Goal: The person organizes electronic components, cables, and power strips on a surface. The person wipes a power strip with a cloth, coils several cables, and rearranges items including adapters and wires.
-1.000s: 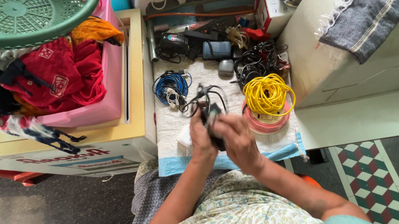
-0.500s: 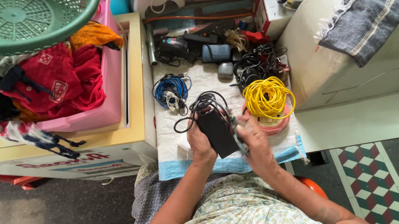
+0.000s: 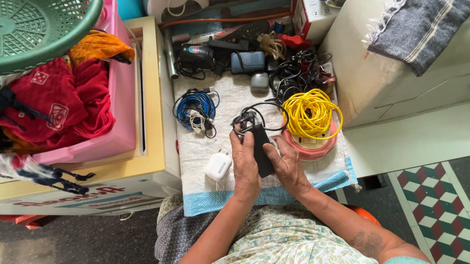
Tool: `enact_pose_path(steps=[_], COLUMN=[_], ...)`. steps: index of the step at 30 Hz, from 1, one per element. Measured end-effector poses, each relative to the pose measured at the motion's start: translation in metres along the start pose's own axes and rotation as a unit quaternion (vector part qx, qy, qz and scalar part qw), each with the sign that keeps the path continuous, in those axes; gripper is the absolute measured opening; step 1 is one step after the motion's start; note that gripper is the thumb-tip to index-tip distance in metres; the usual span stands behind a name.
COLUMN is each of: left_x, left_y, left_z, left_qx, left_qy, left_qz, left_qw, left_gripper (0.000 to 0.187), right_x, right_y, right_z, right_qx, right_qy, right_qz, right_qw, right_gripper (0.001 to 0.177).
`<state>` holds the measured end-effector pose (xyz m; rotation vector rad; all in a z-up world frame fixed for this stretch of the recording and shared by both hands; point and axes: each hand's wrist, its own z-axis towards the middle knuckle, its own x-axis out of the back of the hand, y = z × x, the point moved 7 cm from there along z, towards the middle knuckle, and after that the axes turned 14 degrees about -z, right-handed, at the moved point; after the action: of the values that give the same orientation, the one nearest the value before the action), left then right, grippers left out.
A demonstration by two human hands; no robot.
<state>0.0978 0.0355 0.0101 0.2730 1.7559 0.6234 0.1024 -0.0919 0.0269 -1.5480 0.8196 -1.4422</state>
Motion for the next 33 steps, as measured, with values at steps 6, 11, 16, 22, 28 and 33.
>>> enact_pose_path(steps=[6,11,16,22,28,33], left_x=[-0.013,-0.010,0.013,-0.017,-0.010,-0.024], left_y=[0.019,0.033,-0.013,0.002,-0.009,-0.019], left_z=[0.024,0.074,0.116,0.100,0.103,0.102], left_qx=[-0.016,-0.064,0.067,-0.199,-0.065,-0.136], left_qy=[0.003,0.000,0.099,-0.072,-0.090,-0.177], left_qz=[0.037,0.098,0.237,0.759,0.733,0.694], left_qw=[0.999,0.993,0.964,0.616,0.671,0.684], left_gripper=[0.033,0.030,0.032,0.047,0.046,0.027], right_x=[0.008,0.003,-0.001,-0.001,-0.005,-0.005], right_y=[-0.009,-0.019,-0.023,-0.016,-0.015,-0.015], right_z=[0.000,-0.012,-0.009,-0.003,0.000,-0.001], right_qx=[0.159,0.145,0.179,0.147,0.156,0.171], right_qy=[0.064,0.039,0.032,0.020,0.004,0.007], right_qz=[-0.091,-0.133,-0.127,-0.106,-0.139,-0.134], right_qw=[0.981,0.980,0.975,0.983,0.978,0.976], right_gripper=[0.047,0.027,0.020,0.018,0.020,0.021])
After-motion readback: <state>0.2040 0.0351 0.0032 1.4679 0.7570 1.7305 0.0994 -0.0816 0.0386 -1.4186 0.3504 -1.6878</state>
